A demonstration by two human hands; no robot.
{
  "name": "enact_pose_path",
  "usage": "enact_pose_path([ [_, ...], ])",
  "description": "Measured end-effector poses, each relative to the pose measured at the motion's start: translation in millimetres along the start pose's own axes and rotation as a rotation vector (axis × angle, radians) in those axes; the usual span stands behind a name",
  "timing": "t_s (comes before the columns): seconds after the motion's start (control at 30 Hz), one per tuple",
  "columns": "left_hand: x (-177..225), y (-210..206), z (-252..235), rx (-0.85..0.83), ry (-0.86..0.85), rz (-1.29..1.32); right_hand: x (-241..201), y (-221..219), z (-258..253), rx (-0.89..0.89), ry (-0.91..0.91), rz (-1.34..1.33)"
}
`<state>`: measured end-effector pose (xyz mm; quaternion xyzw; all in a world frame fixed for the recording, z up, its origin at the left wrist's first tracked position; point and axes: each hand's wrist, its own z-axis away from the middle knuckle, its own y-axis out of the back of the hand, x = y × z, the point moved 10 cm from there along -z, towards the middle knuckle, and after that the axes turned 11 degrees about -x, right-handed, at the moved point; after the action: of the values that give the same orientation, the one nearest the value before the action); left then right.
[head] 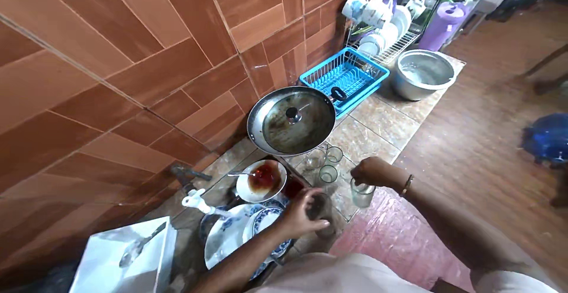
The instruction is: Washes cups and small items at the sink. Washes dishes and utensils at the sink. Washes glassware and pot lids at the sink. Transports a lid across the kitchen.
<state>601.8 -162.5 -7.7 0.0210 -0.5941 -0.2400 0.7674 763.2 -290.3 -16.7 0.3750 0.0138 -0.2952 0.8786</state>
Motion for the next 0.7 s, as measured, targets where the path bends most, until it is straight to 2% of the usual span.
enact_pose_path([
  [0.13,19.3,-53.9,-66.5,-0.226,-0.106,-0.414,58.7,4.4,-22.8,0.108,-0.161,-0.015],
  [0.23,22.5,-74.7,-105.0,-0.266,-0.200,-0.623,82.9,13.0,-45.7,0.219,-0.239,-0.012],
  [0.33,11.4,-81.8,-133.3,-0.306,-0.153,-0.774,100.1,17.1,-69.8,0.286,-0.246,-0.014],
  [0.43,3.1,-78.9,-144.6,-0.260,-0.147,-0.820,109.1,21.5,-85.9,0.333,-0.243,-0.014],
  [0.53,8.7,-74.7,-132.6,-0.205,-0.196,-0.822,118.2,24.3,-96.4,0.397,-0.260,-0.044],
  [0.63,10.7,-45.1,-93.7,0.051,-0.298,-0.680,122.0,31.4,-94.0,0.380,-0.317,-0.096],
  [0.7,-15.8,-10.0,-59.8,0.201,-0.216,-0.531,105.0,45.0,-71.9,0.476,-0.289,-0.063],
])
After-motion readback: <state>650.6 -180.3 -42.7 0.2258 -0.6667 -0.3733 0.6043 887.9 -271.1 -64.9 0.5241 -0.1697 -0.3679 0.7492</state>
